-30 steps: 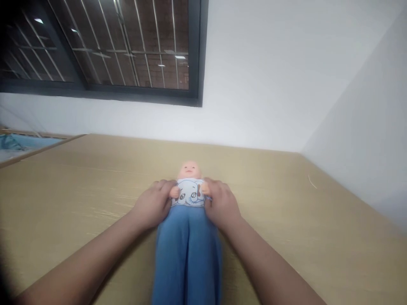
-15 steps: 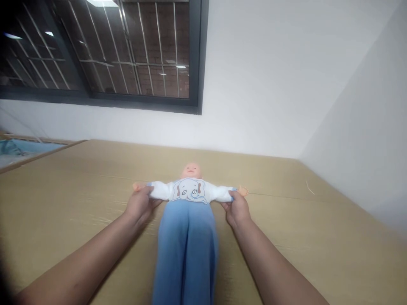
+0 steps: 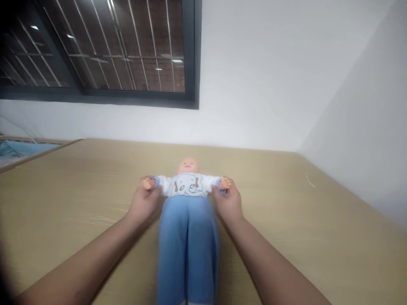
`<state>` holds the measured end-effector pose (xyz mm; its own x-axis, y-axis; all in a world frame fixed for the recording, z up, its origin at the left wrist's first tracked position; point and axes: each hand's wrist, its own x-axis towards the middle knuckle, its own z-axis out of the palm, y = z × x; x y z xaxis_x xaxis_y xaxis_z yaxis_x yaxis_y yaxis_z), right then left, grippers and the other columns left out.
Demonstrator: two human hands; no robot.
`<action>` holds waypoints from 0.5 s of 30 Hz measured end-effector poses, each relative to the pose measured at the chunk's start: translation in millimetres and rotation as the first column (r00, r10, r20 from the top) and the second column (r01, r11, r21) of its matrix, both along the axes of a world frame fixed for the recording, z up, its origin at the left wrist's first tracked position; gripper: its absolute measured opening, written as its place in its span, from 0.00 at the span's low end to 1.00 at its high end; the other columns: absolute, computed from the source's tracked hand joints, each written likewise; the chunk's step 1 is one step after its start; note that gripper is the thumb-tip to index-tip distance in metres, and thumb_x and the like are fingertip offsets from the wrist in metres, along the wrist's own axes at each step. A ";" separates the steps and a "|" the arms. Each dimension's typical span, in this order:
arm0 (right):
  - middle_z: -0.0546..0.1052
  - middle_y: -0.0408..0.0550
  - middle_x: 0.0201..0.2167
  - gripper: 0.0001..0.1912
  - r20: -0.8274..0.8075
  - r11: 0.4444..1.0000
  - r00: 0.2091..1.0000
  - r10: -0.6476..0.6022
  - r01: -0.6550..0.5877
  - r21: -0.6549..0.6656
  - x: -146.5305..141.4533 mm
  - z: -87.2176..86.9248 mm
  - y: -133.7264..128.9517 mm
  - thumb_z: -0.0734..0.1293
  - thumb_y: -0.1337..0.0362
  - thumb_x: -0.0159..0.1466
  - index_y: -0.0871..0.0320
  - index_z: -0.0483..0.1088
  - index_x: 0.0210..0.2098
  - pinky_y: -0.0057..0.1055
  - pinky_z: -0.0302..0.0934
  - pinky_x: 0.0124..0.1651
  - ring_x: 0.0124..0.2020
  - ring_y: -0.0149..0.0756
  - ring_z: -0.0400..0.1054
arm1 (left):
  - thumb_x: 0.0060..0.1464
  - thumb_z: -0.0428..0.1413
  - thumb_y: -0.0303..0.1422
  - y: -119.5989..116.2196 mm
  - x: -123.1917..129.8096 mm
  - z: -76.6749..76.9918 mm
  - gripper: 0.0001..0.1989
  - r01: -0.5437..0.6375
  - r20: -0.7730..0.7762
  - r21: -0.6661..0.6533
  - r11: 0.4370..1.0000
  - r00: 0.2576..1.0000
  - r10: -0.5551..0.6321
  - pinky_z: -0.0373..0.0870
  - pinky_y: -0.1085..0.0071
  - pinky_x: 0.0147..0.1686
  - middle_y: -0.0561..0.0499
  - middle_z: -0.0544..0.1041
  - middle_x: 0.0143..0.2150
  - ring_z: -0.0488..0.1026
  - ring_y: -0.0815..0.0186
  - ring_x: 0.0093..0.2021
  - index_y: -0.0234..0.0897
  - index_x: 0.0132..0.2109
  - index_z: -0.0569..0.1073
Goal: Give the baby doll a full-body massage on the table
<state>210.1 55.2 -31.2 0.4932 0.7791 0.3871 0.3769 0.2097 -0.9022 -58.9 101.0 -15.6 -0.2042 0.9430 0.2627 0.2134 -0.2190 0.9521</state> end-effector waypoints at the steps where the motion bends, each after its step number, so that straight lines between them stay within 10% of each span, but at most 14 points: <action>1: 0.77 0.50 0.49 0.22 0.120 1.000 0.993 0.017 -0.016 -0.011 -4.0 1.9 -3.0 0.72 0.55 0.59 0.55 0.72 0.51 0.41 0.64 0.57 0.51 0.45 0.71 | 0.51 0.60 0.29 -4.0 1.4 1.1 0.13 0.034 -0.183 0.062 0.997 0.983 -0.023 0.70 0.64 0.47 0.47 0.77 0.42 0.74 0.56 0.44 0.40 0.46 0.73; 7: 0.74 0.49 0.58 0.22 0.678 0.983 0.714 0.174 -0.165 -0.079 -24.6 19.7 -17.1 0.61 0.64 0.67 0.53 0.67 0.61 0.43 0.63 0.59 0.59 0.46 0.67 | 0.65 0.48 0.36 -21.8 11.4 14.2 0.13 0.158 -0.773 0.032 0.987 0.629 -0.076 0.69 0.64 0.41 0.40 0.74 0.50 0.74 0.53 0.45 0.38 0.53 0.70; 15: 0.73 0.57 0.52 0.25 0.913 0.974 0.347 0.213 -0.148 -0.171 -39.3 24.1 -31.6 0.60 0.73 0.67 0.56 0.66 0.63 0.42 0.64 0.56 0.54 0.48 0.66 | 0.58 0.47 0.21 -33.6 18.8 18.4 0.14 0.338 -0.974 0.023 0.941 0.219 -0.055 0.70 0.62 0.47 0.39 0.72 0.48 0.71 0.53 0.49 0.34 0.49 0.70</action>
